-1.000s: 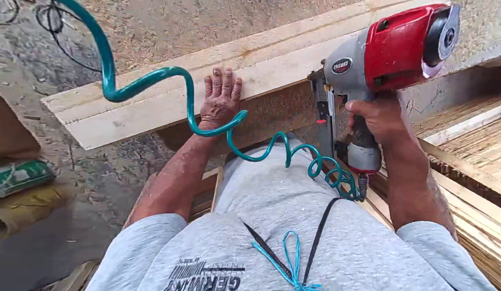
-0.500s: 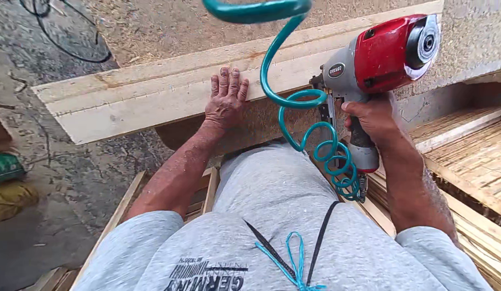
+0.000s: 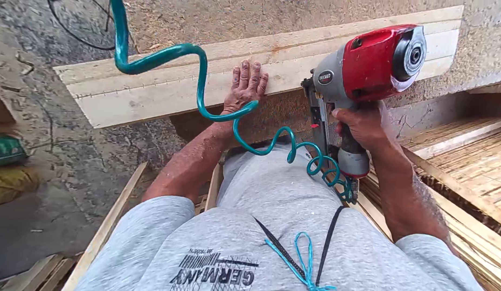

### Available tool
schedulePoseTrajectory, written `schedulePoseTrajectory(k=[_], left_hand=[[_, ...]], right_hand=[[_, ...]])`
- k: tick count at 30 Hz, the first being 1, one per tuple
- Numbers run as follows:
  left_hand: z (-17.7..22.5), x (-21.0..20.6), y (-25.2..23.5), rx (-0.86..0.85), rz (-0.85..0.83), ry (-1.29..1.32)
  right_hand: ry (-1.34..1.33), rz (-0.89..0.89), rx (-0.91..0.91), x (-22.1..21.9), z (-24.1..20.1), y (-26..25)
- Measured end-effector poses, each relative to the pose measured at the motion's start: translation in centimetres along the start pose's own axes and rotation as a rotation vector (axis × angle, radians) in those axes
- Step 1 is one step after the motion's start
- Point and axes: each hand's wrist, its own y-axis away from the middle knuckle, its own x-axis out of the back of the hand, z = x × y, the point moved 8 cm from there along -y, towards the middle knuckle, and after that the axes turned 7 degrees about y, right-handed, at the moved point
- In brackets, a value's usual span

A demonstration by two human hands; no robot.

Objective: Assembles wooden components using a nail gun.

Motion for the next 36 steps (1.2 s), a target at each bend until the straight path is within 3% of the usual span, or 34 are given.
schedulePoseTrajectory(k=[5, 9, 11, 16, 19, 25, 33, 36], left_hand=[[0.0, 0.0, -0.1, -0.02, 0.092, -0.043], [-1.2, 0.9, 2.0, -0.055, -0.022, 0.092], [-4.0, 2.6, 5.4, -0.066, 0.001, 0.079], [-15.9, 7.0, 16.9, 0.094, 0.016, -0.03], [-20.0, 8.1, 21.0, 0.154, 0.045, -0.029], [-20.6, 7.6, 21.9, 0.139, 0.212, -0.017], [-20.7, 7.1, 22.1, 0.164, 0.151, 0.001], [-20.5, 7.4, 22.1, 0.169, 0.217, 0.041]], right_hand=[[-0.007, 0.017, 0.022, -0.6, -1.2, 1.2], [-0.007, 0.001, 0.021, -3.3, -2.4, 2.6], [-0.005, -0.005, 0.018, -5.4, -3.3, 3.1], [-0.009, 0.018, 0.01, -11.0, -5.7, 4.5], [-0.049, 0.017, -0.003, -13.3, -6.4, 5.1], [-0.009, 0.073, -0.067, -16.2, -6.9, 5.6], [-0.005, 0.077, -0.078, -16.5, -7.5, 5.5], [-0.014, 0.066, -0.022, -16.8, -8.5, 6.1]])
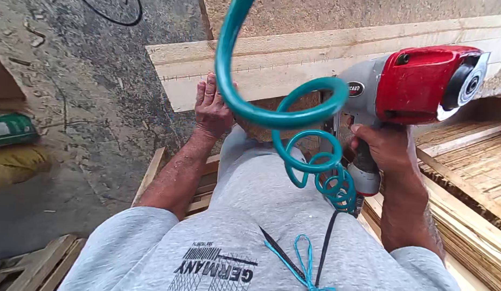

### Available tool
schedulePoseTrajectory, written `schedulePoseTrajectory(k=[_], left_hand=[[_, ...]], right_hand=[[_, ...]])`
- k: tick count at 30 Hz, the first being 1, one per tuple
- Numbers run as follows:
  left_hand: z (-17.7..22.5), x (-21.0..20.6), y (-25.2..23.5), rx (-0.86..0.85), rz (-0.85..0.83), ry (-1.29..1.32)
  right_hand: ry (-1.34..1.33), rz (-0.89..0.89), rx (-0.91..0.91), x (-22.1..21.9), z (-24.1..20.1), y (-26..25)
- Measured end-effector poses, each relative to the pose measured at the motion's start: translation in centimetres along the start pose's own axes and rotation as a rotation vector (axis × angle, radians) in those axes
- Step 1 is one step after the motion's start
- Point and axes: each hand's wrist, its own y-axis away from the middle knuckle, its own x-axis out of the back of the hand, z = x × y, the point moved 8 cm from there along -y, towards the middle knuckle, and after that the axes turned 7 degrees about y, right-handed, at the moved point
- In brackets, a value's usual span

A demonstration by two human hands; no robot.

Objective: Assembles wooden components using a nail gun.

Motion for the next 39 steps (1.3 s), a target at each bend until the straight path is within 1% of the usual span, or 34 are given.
schedulePoseTrajectory(k=[4, 6, 8, 10, 12, 14, 16, 19, 21, 23, 25, 27, 31, 34, 39], left_hand=[[0.4, 0.4, 0.0, -0.021, -0.037, -0.047], [0.2, 0.8, -0.3, -0.025, -0.077, -0.02], [-0.4, 1.5, 0.0, -0.045, -0.079, 0.015], [-2.2, 2.8, 1.2, -0.049, -0.074, 0.025], [-5.2, 4.2, 3.2, -0.04, -0.08, 0.009], [-8.1, 5.0, 5.1, -0.053, -0.038, 0.011], [-9.4, 5.3, 6.1, -0.069, 0.001, 0.066], [-9.5, 5.3, 6.3, -0.067, 0.077, 0.169], [-9.8, 4.6, 6.5, -0.07, 0.072, 0.194], [-9.9, 4.1, 6.7, -0.058, 0.019, 0.204], [-9.9, 4.4, 6.6, -0.048, 0.055, 0.228], [-9.7, 4.9, 6.3, -0.044, 0.058, 0.324], [-10.0, 5.6, 6.3, -0.121, 0.037, 0.302], [-11.0, 6.2, 7.5, -0.134, 0.044, 0.264], [-12.8, 6.6, 10.7, -0.118, 0.03, 0.258]], right_hand=[[0.024, -0.06, 0.053, -2.9, -1.1, 1.5], [0.012, -0.098, 0.072, -4.9, -1.3, 1.8], [0.017, -0.117, 0.074, -6.7, -1.6, 2.1], [0.015, -0.097, 0.07, -8.2, -2.1, 2.7], [0.014, -0.066, 0.074, -9.4, -2.7, 3.2], [-0.006, -0.043, 0.049, -10.3, -3.0, 3.5], [0.002, -0.018, 0.006, -11.0, -3.0, 3.8], [0.022, 0.015, -0.022, -11.8, -3.3, 4.2], [0.018, 0.034, -0.023, -12.2, -3.7, 4.3], [0.034, 0.051, -0.038, -12.5, -4.2, 4.5], [0.048, 0.059, -0.035, -12.6, -4.9, 4.9], [0.057, 0.045, -0.018, -12.9, -5.6, 5.7], [0.006, -0.026, 0.032, -15.7, -6.1, 6.5], [-0.008, -0.076, 0.07, -18.1, -6.4, 6.5], [0.059, -0.05, 0.082, -19.5, -7.5, 7.3]])
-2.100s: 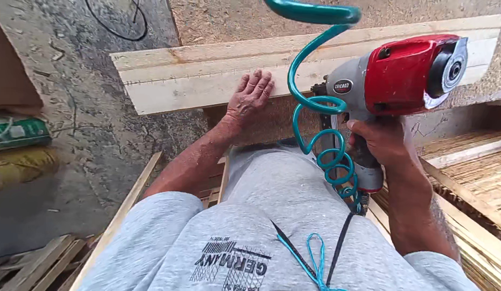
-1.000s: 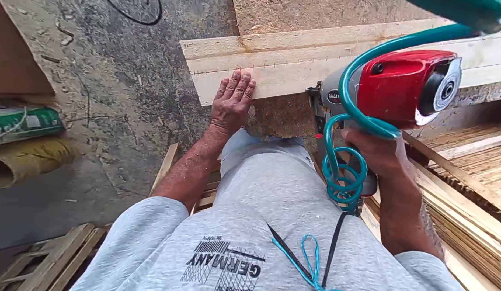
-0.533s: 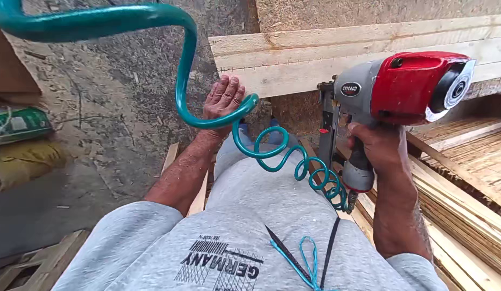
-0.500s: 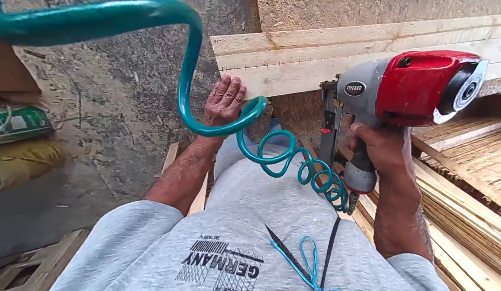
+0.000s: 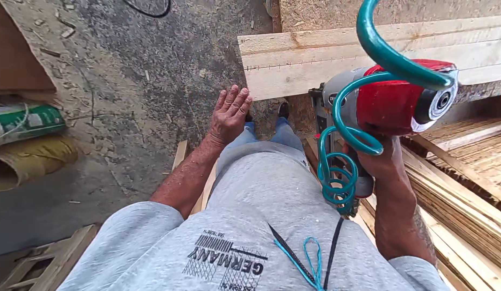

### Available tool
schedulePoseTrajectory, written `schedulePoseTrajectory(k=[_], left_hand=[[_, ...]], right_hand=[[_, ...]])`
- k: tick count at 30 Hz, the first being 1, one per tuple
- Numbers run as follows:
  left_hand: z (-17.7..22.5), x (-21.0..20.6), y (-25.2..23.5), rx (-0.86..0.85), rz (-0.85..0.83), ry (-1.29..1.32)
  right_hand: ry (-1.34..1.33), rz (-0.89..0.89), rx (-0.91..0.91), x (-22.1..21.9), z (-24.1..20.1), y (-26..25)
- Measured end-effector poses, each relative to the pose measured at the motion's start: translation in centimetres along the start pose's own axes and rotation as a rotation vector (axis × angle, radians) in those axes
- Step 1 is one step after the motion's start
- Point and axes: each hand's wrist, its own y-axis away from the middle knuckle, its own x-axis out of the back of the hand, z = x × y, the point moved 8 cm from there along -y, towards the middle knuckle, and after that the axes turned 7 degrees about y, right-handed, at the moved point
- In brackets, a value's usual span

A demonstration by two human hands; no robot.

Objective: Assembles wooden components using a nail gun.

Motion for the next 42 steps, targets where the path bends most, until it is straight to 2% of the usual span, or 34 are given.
schedulePoseTrajectory(k=[5, 10, 15, 24, 29, 32, 34, 37, 40, 42], left_hand=[[-1.5, -0.1, 3.3, 0.117, -0.075, 0.06], [-3.2, -0.8, 6.7, 0.207, -0.25, 0.101], [-5.9, -1.8, 9.5, 0.296, -0.326, 0.115], [-7.0, -2.5, 9.8, 0.383, -0.55, 0.094], [-6.8, -2.1, 9.3, 0.436, -0.546, 0.079], [-5.8, 0.3, 7.6, 0.513, -0.41, 0.087], [-4.4, 1.9, 4.3, 0.486, -0.267, 0.122], [-2.0, 3.1, -0.2, 0.459, -0.077, 0.27], [-0.2, 1.1, -3.3, 0.737, -0.055, 0.52], [0.4, -1.0, -5.1, 0.9, 0.013, 0.538]], right_hand=[[-0.013, -0.016, 0.005, -1.5, -1.9, 0.5], [-0.005, -0.06, -0.06, -4.6, -2.0, 0.5], [-0.011, -0.035, -0.044, -5.0, -2.9, 1.2], [0.027, -0.124, 0.068, -7.5, -3.9, 0.6], [0.033, -0.111, 0.065, -5.4, -3.9, 1.6], [-0.061, -0.099, -0.004, -3.4, -0.3, 3.2], [-0.154, -0.038, -0.064, -1.7, 2.8, 4.6], [-0.183, 0.046, -0.286, 0.7, 8.5, 6.3], [-0.147, 0.052, -0.496, 3.0, 14.5, 7.8], [-0.145, 0.069, -0.54, 5.3, 18.2, 8.4]])
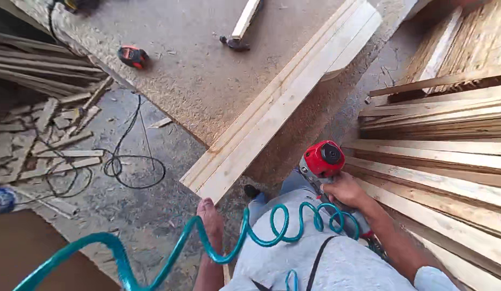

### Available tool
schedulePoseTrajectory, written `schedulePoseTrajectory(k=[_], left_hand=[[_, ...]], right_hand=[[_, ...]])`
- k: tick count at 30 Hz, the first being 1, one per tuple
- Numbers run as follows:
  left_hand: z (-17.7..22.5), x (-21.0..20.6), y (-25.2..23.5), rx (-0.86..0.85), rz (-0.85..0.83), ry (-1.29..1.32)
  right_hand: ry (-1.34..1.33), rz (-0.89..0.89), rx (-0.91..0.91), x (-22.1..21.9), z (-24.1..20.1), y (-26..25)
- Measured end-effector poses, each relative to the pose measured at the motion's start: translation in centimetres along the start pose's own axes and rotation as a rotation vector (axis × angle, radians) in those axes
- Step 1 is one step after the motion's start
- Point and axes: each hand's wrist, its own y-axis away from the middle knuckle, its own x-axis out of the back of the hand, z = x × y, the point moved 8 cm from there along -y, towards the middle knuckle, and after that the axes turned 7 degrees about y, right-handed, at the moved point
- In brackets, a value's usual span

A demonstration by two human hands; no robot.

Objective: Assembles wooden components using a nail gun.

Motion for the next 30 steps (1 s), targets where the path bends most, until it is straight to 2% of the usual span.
schedulePoseTrajectory(k=[4, 7, 9, 13, 15, 19, 24, 28, 30], left_hand=[[0.6, -1.7, -1.3, 0.061, 0.309, -0.149], [2.9, -1.6, 1.2, 0.154, 0.372, -0.301], [3.4, -1.0, 4.3, 0.244, 0.374, -0.212], [5.9, -0.1, 11.1, 0.465, 0.306, 0.125], [7.0, 0.2, 13.2, 0.593, 0.272, 0.163], [6.9, -1.7, 13.7, 0.894, 0.04, 0.133], [1.8, -4.4, 13.9, 1.262, -0.271, 0.027], [-2.5, -4.5, 10.9, 1.342, -0.433, -0.112], [-2.1, -4.6, 8.2, 1.235, -0.529, -0.368]], right_hand=[[-0.052, -0.007, -0.035, 5.7, 5.2, -4.1], [-0.039, -0.013, -0.04, 10.7, 8.0, -7.3], [-0.005, -0.029, -0.057, 13.8, 9.3, -9.1], [0.083, -0.009, -0.092, 19.8, 10.1, -11.5], [0.12, -0.009, -0.097, 22.1, 9.7, -12.7], [0.084, 0.022, -0.094, 24.7, 8.9, -14.3], [0.051, 0.113, -0.049, 25.3, 6.9, -14.0], [0.051, 0.132, -0.048, 24.9, 4.8, -11.8], [0.025, 0.125, -0.032, 24.7, 3.7, -11.1]])
